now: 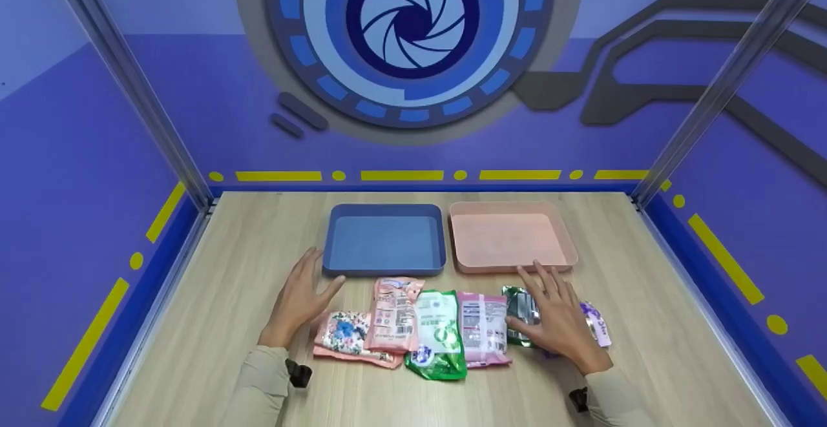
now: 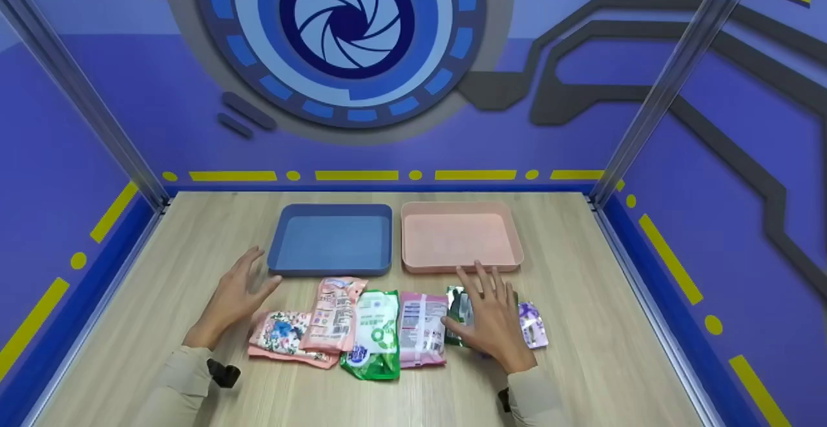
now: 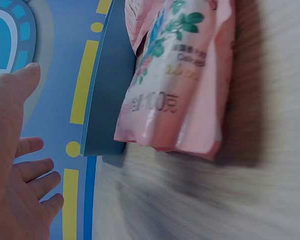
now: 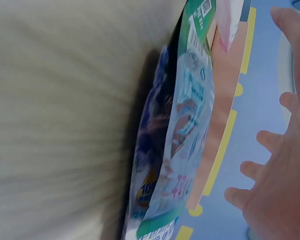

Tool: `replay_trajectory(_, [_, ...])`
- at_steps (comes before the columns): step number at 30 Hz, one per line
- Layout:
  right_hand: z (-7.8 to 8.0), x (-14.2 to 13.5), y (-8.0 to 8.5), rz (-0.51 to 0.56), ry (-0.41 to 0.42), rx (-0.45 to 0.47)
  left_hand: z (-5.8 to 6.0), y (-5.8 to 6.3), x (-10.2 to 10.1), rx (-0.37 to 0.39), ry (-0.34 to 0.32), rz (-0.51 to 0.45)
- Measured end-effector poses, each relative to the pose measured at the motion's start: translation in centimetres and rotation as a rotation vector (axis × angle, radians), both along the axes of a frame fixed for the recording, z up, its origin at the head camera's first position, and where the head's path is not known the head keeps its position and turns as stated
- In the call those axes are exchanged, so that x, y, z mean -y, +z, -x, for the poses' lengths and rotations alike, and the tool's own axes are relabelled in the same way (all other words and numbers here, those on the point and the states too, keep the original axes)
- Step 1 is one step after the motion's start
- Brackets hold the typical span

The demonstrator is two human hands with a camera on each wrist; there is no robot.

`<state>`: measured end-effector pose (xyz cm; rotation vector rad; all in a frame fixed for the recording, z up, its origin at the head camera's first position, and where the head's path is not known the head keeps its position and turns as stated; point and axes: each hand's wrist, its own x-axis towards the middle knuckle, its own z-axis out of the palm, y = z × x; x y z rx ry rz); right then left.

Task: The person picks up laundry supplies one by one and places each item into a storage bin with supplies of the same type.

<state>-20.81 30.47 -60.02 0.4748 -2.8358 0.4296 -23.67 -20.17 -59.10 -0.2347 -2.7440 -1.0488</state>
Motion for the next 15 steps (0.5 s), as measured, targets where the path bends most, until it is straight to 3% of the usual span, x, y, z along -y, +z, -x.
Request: replay_trajectory(15, [0.0,1.8,0.3,0.019,0.119,0.015,2.9,1.3,-0.2,0.035,-0.023,0.019])
